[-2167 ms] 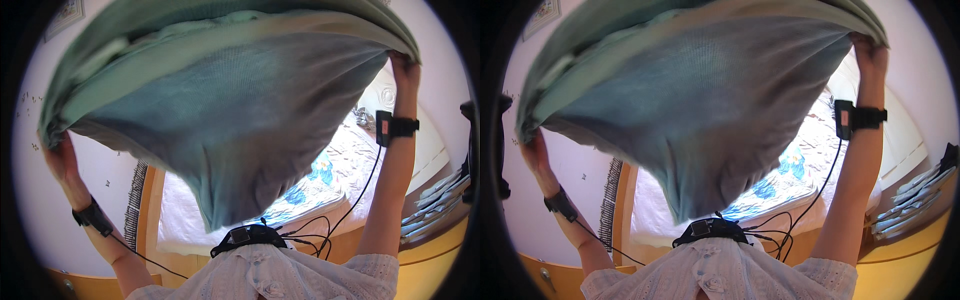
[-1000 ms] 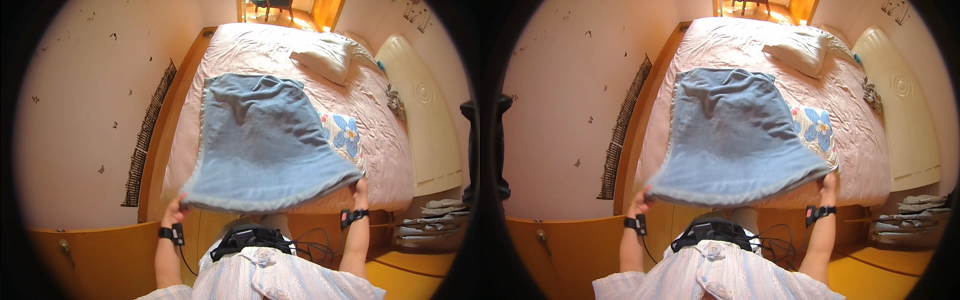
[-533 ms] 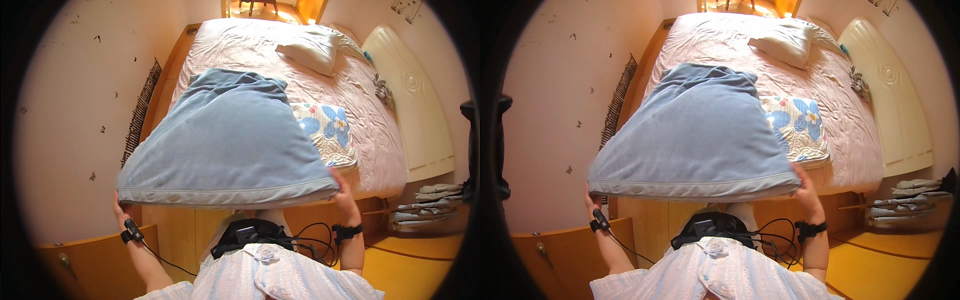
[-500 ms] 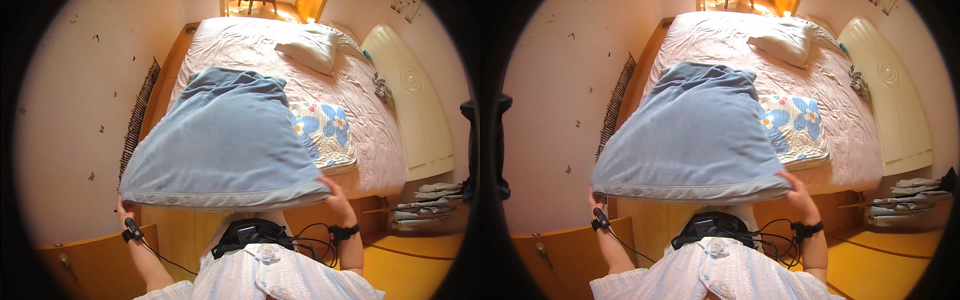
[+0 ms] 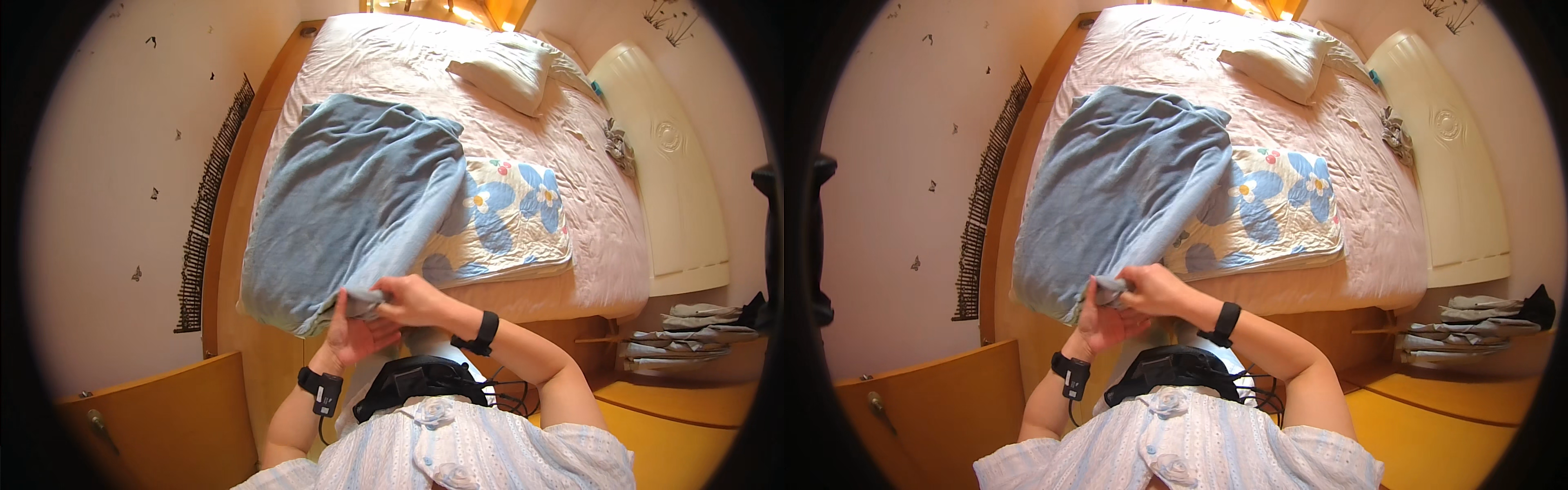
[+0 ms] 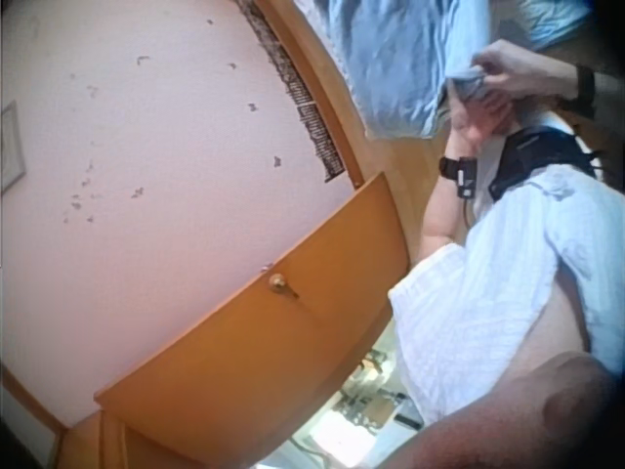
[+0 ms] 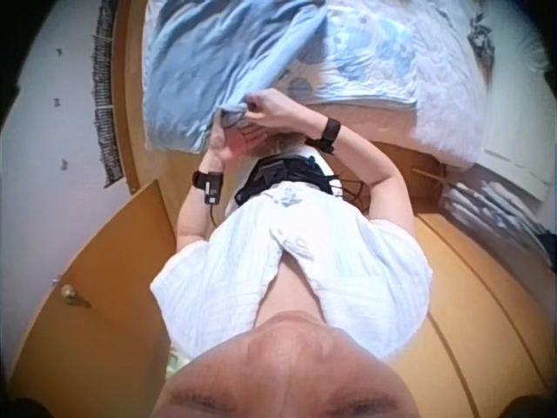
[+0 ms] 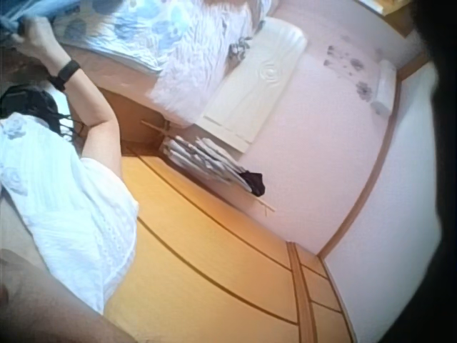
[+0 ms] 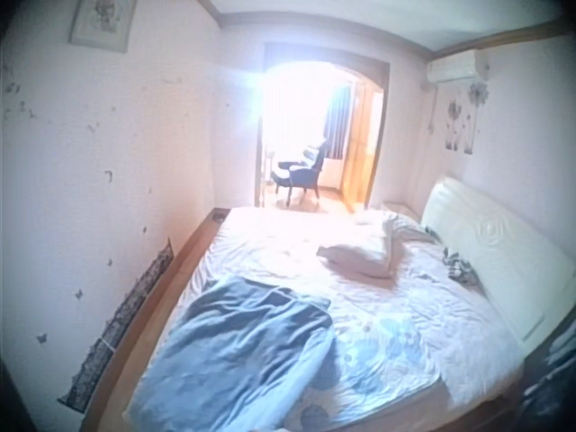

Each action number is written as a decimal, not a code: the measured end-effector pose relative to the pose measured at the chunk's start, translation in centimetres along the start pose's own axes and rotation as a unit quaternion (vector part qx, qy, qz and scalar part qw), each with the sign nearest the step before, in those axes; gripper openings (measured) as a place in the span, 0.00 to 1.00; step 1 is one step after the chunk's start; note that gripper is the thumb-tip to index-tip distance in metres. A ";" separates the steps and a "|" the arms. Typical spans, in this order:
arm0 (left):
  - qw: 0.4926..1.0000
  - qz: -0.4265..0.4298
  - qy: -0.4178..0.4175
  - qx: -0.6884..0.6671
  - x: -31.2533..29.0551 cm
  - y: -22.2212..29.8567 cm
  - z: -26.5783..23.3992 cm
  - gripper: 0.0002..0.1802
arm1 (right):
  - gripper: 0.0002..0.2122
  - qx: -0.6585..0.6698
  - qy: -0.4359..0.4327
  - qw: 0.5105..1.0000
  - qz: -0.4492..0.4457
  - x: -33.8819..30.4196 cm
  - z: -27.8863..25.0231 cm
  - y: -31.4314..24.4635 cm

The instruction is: The person folds a light blue blanket and a floral quilt on a bed, then smooths the bedsheet and adjusts a pillow. The folded items are placed on the bed.

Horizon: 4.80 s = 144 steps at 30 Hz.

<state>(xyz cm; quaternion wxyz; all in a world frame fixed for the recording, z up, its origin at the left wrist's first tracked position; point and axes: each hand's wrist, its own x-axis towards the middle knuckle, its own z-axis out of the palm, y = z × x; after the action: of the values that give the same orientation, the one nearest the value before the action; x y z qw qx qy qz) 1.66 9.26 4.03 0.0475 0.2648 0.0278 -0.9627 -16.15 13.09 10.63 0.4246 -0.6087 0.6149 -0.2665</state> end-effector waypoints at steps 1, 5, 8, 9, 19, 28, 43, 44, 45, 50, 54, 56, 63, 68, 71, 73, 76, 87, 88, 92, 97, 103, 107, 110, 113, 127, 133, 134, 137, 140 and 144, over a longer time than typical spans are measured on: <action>0.995 0.066 -0.066 -0.037 -0.1 0.1 0.7 0.46 | 0.13 -0.021 -0.006 1.000 -0.015 -0.1 0.2 -0.9; 0.972 0.119 0.201 0.025 -0.1 0.2 1.4 0.22 | 0.16 0.012 -0.135 0.988 -0.073 -1.1 -0.3 -1.4; 0.955 0.152 0.256 0.005 -2.5 -0.4 1.5 0.18 | 0.19 0.227 -0.248 0.938 -0.089 -1.3 -2.7 2.2; 0.950 0.187 0.247 0.026 -4.0 -0.9 1.6 0.18 | 0.18 0.266 -0.230 0.932 -0.083 -1.3 -3.7 4.2; 0.720 0.516 0.462 -0.041 -22.9 -10.9 -2.9 0.19 | 0.13 0.222 0.088 0.932 0.272 3.3 -10.0 32.1; 0.664 0.328 0.667 -0.079 -21.7 -12.7 -8.4 0.26 | 0.30 -0.052 0.040 0.983 0.171 9.6 -6.0 34.9; 0.541 0.470 0.678 -0.161 -21.8 -15.0 -12.4 0.21 | 0.10 0.319 -0.108 0.935 0.113 16.6 -11.7 31.5; 0.537 0.473 0.680 -0.160 -22.4 -15.0 -13.1 0.19 | 0.11 0.288 -0.093 0.949 0.090 17.1 -14.1 30.9; 0.527 0.477 0.682 -0.171 -22.9 -15.1 -13.9 0.18 | 0.13 0.252 -0.074 0.963 0.053 17.3 -16.9 30.6; 0.555 0.486 0.646 -0.197 -24.0 -16.1 -15.4 0.16 | 0.17 0.148 0.202 0.966 0.061 17.1 -33.3 31.6; 0.589 0.488 0.626 -0.150 -21.7 -15.1 -15.9 0.18 | 0.21 -0.063 0.269 0.959 0.071 15.4 -34.9 35.9; 0.596 0.452 0.646 -0.152 -19.8 -15.0 -15.8 0.17 | 0.21 -0.091 0.221 0.969 0.061 14.2 -32.2 38.8; 0.592 0.374 0.699 -0.147 -14.3 -17.5 -14.2 0.21 | 0.15 0.112 0.284 0.909 0.283 9.1 -22.1 46.1; 0.597 0.425 0.659 -0.171 -12.2 -18.5 -12.3 0.22 | 0.12 0.431 0.177 0.783 0.413 7.2 -19.0 44.7; 0.584 0.454 0.645 -0.193 -9.5 -18.4 -9.9 0.22 | 0.10 0.358 0.164 0.833 0.389 7.5 -17.4 43.8; 0.617 0.471 0.610 -0.157 -7.3 -17.7 -7.7 0.25 | 0.08 0.331 0.179 0.847 0.376 8.0 -16.8 43.9; 0.646 0.480 0.580 -0.122 -3.0 -15.5 -4.6 0.27 | 0.09 0.291 0.221 0.847 0.388 9.1 -15.9 44.3; 0.617 0.555 0.547 -0.114 -8.1 -11.8 -5.4 0.25 | 0.05 0.484 0.272 0.788 0.265 11.8 -22.8 42.5; 0.606 0.562 0.548 -0.129 -9.9 -12.2 -5.9 0.22 | 0.05 0.526 0.266 0.770 0.243 11.9 -23.7 42.4; 0.565 0.579 0.547 -0.214 -15.6 -13.4 -7.3 0.14 | 0.05 0.558 0.307 0.734 0.235 13.0 -26.1 42.4; 0.540 0.596 0.539 -0.252 -18.6 -13.6 -7.9 0.12 | 0.08 0.660 0.417 0.584 0.220 14.2 -32.3 43.9; 0.585 0.564 0.550 -0.192 -16.5 -14.0 -7.5 0.17 | 0.10 0.643 0.370 0.654 0.145 11.6 -34.8 47.3; 0.628 0.511 0.559 -0.180 -11.1 -14.0 -5.6 0.25 | 0.08 0.528 0.405 0.664 0.342 9.0 -29.1 48.9; 0.672 0.480 0.547 -0.137 -6.1 -12.8 -2.6 0.24 | 0.06 0.386 0.342 0.760 0.396 9.9 -24.4 44.4; 0.738 0.439 0.501 -0.102 -1.8 -8.8 1.0 0.25 | 0.11 0.339 0.101 0.908 0.224 11.6 -19.6 32.7; 0.879 0.414 0.236 -0.025 1.5 -6.9 1.1 0.35 | 0.20 -0.043 -0.196 0.953 -0.227 3.2 -6.9 -1.0; 0.775 0.457 -0.029 -0.435 0.6 -4.7 -12.5 0.52 | 0.11 -0.176 -0.071 0.937 -0.294 0.0 -11.2 -5.7; 0.747 0.453 -0.045 -0.484 0.8 -3.5 -14.1 0.52 | 0.10 -0.163 -0.028 0.943 -0.289 -0.8 -11.9 -6.0; 0.685 0.465 -0.016 -0.560 2.0 -1.5 -17.1 0.50 | 0.08 -0.138 0.158 0.950 -0.231 -3.1 -14.1 -6.0; 0.735 0.456 -0.011 -0.503 2.5 -0.6 -19.9 0.48 | 0.10 -0.137 0.262 0.924 -0.242 -4.5 -17.7 -6.2; 0.773 0.485 0.168 -0.372 4.0 0.0 -23.3 0.47 | 0.11 0.052 0.260 0.926 -0.270 -8.1 -21.7 -7.0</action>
<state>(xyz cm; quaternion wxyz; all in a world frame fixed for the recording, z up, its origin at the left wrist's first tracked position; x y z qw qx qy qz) 10.04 10.79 -17.97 0.5979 0.3619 0.2590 -0.6667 -31.73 16.09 28.93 0.1928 -0.6379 0.5015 -0.5518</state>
